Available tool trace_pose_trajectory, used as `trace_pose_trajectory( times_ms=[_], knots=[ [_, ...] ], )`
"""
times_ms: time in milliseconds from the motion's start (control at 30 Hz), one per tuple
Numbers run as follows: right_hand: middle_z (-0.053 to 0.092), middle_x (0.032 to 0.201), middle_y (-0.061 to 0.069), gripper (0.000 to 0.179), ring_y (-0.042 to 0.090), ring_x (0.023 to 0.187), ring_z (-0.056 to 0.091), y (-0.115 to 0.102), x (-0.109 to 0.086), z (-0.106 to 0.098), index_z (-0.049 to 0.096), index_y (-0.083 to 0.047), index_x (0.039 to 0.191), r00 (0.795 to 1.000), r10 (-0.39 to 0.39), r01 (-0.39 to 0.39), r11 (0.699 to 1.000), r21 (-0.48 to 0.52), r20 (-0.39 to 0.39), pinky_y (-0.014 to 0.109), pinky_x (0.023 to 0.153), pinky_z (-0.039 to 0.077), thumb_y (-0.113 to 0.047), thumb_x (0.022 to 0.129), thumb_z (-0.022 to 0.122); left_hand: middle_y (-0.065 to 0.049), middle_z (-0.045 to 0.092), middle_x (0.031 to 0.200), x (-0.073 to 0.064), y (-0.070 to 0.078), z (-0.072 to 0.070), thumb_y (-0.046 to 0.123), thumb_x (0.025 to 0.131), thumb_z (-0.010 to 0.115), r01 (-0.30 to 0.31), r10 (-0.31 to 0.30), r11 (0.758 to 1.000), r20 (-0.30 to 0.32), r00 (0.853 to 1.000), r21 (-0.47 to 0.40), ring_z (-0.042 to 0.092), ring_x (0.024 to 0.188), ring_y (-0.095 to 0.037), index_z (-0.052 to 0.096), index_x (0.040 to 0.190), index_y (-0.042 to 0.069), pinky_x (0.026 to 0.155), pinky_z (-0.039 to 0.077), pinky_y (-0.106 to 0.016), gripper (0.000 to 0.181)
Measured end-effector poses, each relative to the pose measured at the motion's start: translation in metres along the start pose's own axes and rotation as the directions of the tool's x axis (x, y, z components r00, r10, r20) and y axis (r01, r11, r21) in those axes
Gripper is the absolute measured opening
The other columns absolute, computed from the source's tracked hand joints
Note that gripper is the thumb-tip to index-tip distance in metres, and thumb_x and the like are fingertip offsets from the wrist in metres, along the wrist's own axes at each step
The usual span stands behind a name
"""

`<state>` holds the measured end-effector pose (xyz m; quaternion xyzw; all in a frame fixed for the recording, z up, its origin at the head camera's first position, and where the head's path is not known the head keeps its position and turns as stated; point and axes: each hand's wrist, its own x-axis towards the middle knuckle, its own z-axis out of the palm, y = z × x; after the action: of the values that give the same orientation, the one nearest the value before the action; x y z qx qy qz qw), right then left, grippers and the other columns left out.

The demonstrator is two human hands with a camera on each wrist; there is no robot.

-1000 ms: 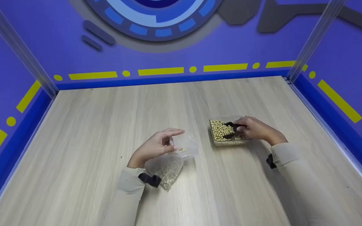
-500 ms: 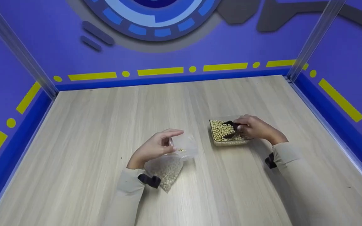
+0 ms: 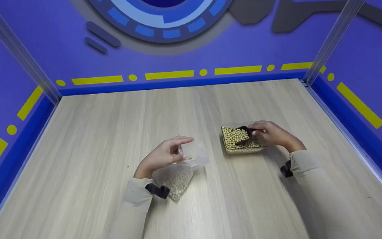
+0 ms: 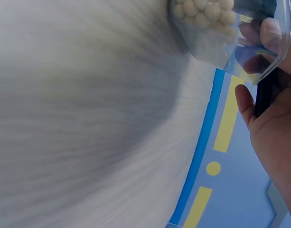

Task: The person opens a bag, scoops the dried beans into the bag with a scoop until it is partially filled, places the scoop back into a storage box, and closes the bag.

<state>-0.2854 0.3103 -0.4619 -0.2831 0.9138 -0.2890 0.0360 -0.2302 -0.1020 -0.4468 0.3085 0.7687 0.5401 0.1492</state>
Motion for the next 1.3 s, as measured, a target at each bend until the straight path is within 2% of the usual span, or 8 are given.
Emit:
trace_pose_trajectory(
  times_ms=[267, 433, 767, 1033, 1300],
  knots=[
    [0.059, 0.125, 0.026, 0.034, 0.043, 0.12, 0.052, 0.0009, -0.0012, -0.001, 0.059, 0.007, 0.126, 0.999, 0.036, -0.036, 0.998, 0.056, 0.003, 0.054, 0.098, 0.043, -0.006, 0.094, 0.057, -0.015, 0.045, 0.144, 0.0, -0.0014, 0.0005, -0.005, 0.084, 0.062, 0.004, -0.004, 0.999, 0.003, 1.0, -0.043, 0.045, 0.074, -0.006, 0.05, 0.137, 0.0, 0.065, 0.039, -0.017, 0.055],
    [0.057, 0.128, 0.027, 0.035, 0.045, 0.122, 0.049, 0.0008, -0.0019, -0.0023, 0.058, 0.006, 0.128, 0.998, 0.064, -0.065, 0.996, 0.067, 0.017, 0.055, 0.099, 0.042, -0.008, 0.096, 0.054, -0.016, 0.046, 0.144, -0.0004, -0.0013, 0.0006, -0.005, 0.084, 0.062, 0.001, -0.001, 1.0, 0.001, 1.0, -0.03, 0.046, 0.074, -0.007, 0.051, 0.137, 0.0, 0.064, 0.04, -0.017, 0.054],
    [0.053, 0.133, 0.028, 0.037, 0.045, 0.128, 0.044, 0.0017, -0.0039, -0.0037, 0.056, 0.005, 0.13, 0.993, 0.117, -0.119, 0.986, 0.114, 0.023, 0.056, 0.102, 0.039, -0.009, 0.096, 0.055, -0.011, 0.047, 0.143, -0.0009, 0.0018, 0.0011, -0.004, 0.084, 0.062, 0.028, -0.028, 1.0, -0.009, 1.0, -0.002, 0.047, 0.073, -0.008, 0.052, 0.138, 0.005, 0.063, 0.04, -0.017, 0.055],
    [0.054, 0.132, 0.028, 0.036, 0.045, 0.127, 0.045, 0.0034, -0.0055, -0.0029, 0.056, 0.006, 0.13, 0.992, 0.122, -0.119, 0.982, 0.146, -0.011, 0.055, 0.101, 0.039, -0.008, 0.097, 0.053, -0.012, 0.048, 0.142, 0.0001, 0.0025, 0.0002, -0.003, 0.085, 0.062, 0.015, -0.015, 1.0, 0.002, 1.0, 0.007, 0.046, 0.075, -0.009, 0.051, 0.139, 0.004, 0.064, 0.039, -0.018, 0.056],
    [0.051, 0.136, 0.027, 0.037, 0.044, 0.132, 0.04, 0.0054, -0.0065, -0.0028, 0.055, 0.004, 0.132, 0.987, 0.162, -0.159, 0.963, 0.219, 0.006, 0.055, 0.107, 0.034, -0.009, 0.098, 0.052, -0.015, 0.047, 0.143, 0.0002, 0.0015, 0.0006, -0.006, 0.084, 0.06, -0.01, 0.01, 1.0, 0.003, 1.0, 0.0, 0.046, 0.074, -0.008, 0.051, 0.137, 0.0, 0.065, 0.039, -0.017, 0.054]
  ],
)
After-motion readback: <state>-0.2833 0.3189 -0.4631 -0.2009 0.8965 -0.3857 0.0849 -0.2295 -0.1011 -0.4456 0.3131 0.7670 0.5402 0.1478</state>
